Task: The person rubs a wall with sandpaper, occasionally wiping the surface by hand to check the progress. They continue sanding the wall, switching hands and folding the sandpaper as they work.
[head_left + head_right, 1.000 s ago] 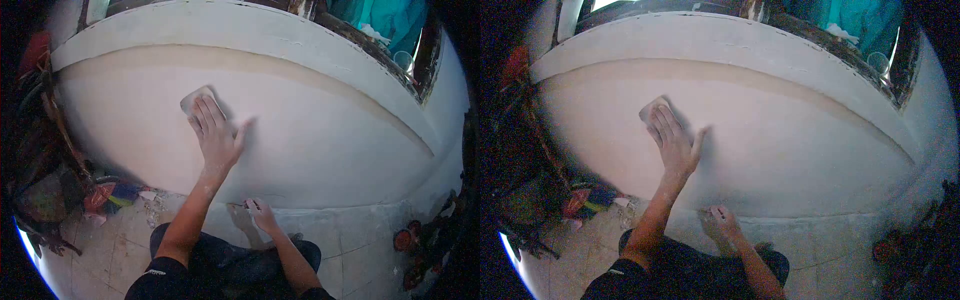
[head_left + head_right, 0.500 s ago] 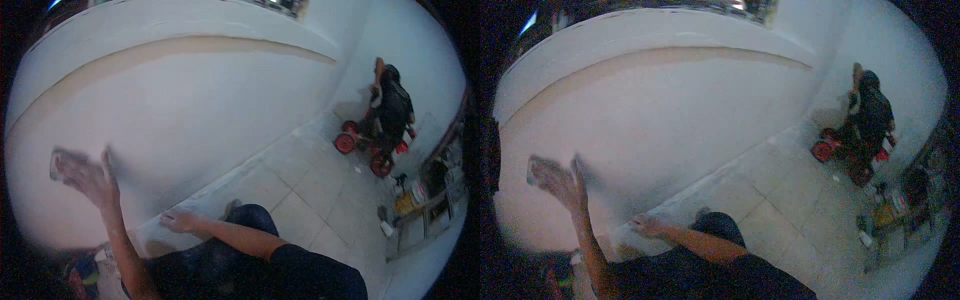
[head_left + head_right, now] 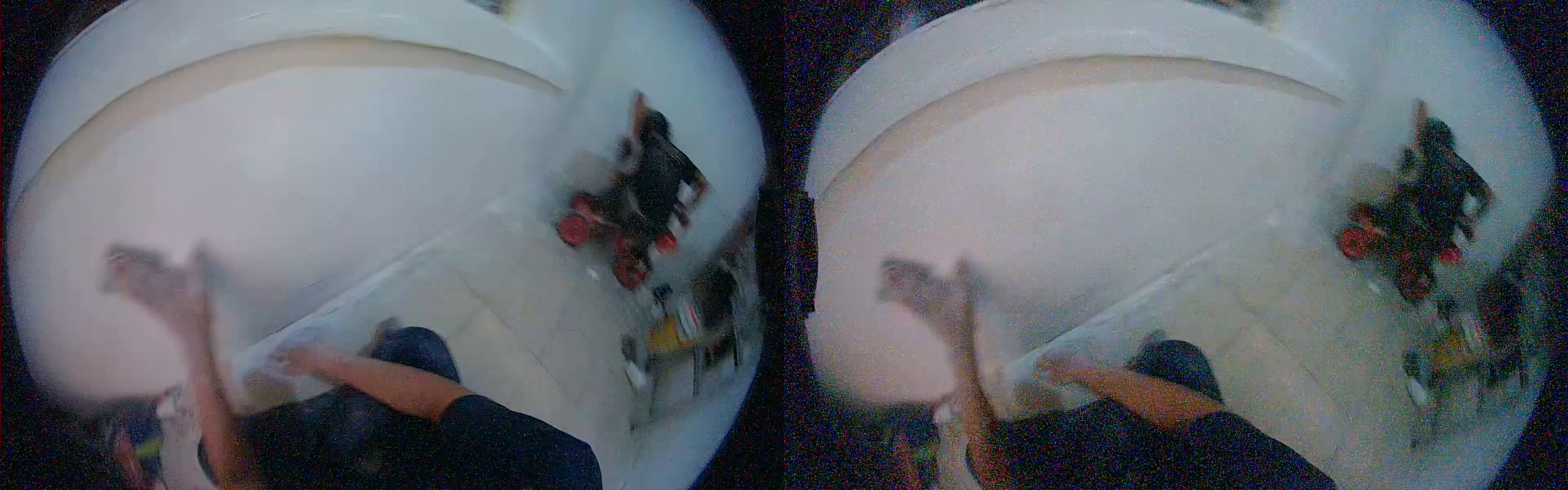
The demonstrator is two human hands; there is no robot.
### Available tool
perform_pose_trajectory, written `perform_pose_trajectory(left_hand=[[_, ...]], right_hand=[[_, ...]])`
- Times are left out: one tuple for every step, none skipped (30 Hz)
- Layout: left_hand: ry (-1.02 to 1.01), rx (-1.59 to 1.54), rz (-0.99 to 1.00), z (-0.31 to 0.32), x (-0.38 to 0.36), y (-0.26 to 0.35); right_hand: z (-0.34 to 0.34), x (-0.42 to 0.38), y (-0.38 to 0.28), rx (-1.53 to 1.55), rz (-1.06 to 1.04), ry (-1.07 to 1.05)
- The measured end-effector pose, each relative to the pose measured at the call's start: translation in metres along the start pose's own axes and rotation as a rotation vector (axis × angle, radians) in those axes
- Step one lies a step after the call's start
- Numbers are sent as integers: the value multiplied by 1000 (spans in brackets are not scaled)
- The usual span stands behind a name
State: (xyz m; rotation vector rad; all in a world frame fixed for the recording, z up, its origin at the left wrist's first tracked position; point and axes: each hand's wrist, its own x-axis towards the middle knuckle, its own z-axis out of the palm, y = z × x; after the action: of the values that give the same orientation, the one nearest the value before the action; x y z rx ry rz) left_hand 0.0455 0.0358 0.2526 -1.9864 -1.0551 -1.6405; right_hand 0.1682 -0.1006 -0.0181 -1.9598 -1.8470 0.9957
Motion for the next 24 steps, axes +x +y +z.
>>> perform_pose_trajectory(left_hand=[[-95, -77, -91, 0, -21, 9], [-160, -77, -109, 0, -33, 15], [-225, -76, -126, 0, -45, 21], [-290, 3, -112, 0, -41, 15], [-271, -29, -142, -9, -30, 14], [-247, -81, -166, -17, -15, 11], [-235, -33, -183, -27, 2, 8], [-174, -10, -183, -24, 22, 0], [-111, 1, -180, -30, 31, -5], [-107, 14, -185, -28, 29, -6], [-102, 29, -159, -23, 26, -7], [-97, 43, -134, -15, 22, -8], [-93, 47, -137, -6, 6, -4], [-198, -6, -171, -8, -19, -7], [-304, -54, -200, -2, -41, -3], [-293, -46, -202, 6, -58, -2], [-300, 0, -151, 9, -69, -2], [-308, 45, -103, 11, -72, -2], [-301, 45, -107, 3, -56, -1], [-312, 19, -122, -3, -41, -5], [-322, -10, -136, -12, -19, -8], [-319, -18, -133, -17, 0, -14], [-189, 14, -133, -23, 17, -21], [-63, 42, -137, -24, 23, -23]], right_hand=[[14, 11, 11, -27, -114, 35], [34, 27, 32, 195, -195, 39], [4, 9, -5, -51, 3, -64], [-18, -10, -30, 136, -155, -71], [-58, -30, -71, 116, -105, -204], [-61, -40, -75, 91, -89, -280], [-65, -49, -78, 66, -75, -355], [-34, -41, -42, -56, -203, -139], [-22, -38, -27, -112, -273, -32], [-12, -34, -12, -174, -335, 82], [-13, -30, -4, -291, -310, -33], [-19, -29, -7, -353, -296, -91], [-25, -29, -11, -414, -285, -149], [-35, -34, -44, -213, -95, -189], [-44, -34, -58, -6, 89, -225], [-27, -20, -34, -14, 78, -226], [3, -1, 8, -5, -96, -167], [16, 10, 32, 5, -267, -109], [9, 7, 26, -4, -269, -109], [6, -1, 22, -34, -288, -100], [-1, -11, 10, -65, -306, -87], [-8, -20, -3, -93, -322, -72], [-11, -28, -13, -118, -331, -55], [-12, -30, -12, -131, -325, -44]])
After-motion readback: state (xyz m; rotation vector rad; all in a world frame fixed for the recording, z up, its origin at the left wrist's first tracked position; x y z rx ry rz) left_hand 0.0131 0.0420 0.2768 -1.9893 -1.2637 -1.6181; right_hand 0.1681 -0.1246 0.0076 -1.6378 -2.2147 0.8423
